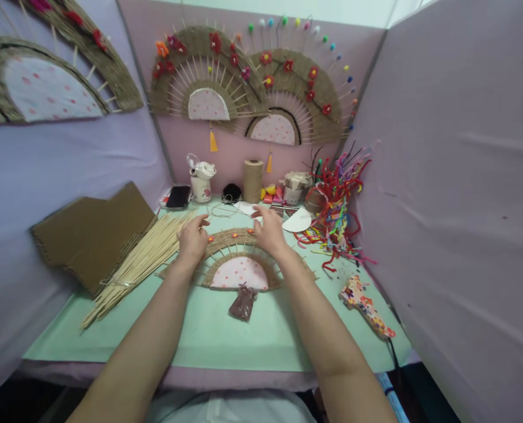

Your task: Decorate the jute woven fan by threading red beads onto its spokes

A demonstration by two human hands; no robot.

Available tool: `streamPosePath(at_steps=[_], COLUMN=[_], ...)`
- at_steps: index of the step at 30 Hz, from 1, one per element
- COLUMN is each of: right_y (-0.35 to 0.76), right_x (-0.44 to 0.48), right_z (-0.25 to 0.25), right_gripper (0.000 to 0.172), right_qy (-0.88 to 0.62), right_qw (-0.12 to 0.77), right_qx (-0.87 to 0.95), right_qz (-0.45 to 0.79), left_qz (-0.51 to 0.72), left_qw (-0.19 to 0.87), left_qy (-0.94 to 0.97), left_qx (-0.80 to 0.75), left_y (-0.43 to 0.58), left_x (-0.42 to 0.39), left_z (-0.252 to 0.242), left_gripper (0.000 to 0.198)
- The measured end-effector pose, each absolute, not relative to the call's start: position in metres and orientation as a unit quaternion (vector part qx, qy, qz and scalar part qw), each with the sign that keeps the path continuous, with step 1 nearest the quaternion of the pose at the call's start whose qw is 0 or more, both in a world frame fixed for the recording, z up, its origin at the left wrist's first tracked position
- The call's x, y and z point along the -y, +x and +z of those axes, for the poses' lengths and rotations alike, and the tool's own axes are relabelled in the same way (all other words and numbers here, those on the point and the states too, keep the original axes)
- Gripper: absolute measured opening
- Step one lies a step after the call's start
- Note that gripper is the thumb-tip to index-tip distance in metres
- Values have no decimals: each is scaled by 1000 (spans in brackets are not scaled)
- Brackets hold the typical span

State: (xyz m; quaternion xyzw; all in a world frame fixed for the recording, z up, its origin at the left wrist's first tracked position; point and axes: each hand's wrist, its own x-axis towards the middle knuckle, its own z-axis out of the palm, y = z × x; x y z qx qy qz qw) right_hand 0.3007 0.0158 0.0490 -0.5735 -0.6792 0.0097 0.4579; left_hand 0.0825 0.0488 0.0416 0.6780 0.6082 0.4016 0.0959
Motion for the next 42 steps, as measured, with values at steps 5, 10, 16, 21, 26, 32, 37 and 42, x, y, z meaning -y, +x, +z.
streamPosePath(at_steps=[5, 10, 16, 21, 26, 32, 37, 42], right_y=[281, 308, 317, 321, 317, 317, 331, 355], right_x=[-25, -14, -12, -15, -13, -11, -18, -31], right_z=[25, 18, 13, 9, 11, 15, 14, 7], right_gripper=[37, 33, 34, 35, 31, 30, 33, 36], right_qy=[-595, -688, -718, -728, -711, -706, -676, -636], right_qw=[410, 343, 281, 296, 316, 347, 482, 636], right_qx=[689, 640, 637, 618, 628, 617, 556, 425], right_qz=[55, 10, 4, 0, 5, 12, 37, 102], left_qz=[415, 339, 284, 330, 448, 548, 672, 728], left_qw=[87, 44, 43, 35, 44, 154, 374, 497], left_qy=[653, 733, 810, 734, 653, 603, 442, 285], left_qx=[-627, -588, -511, -592, -609, -559, -462, -377], left_y=[66, 88, 133, 114, 74, 64, 65, 56], left_x=[-50, -43, -49, -61, -63, -63, -66, -67], left_z=[37, 37, 34, 40, 47, 32, 34, 40], left_gripper=[52, 39, 30, 38, 32, 18, 12, 14])
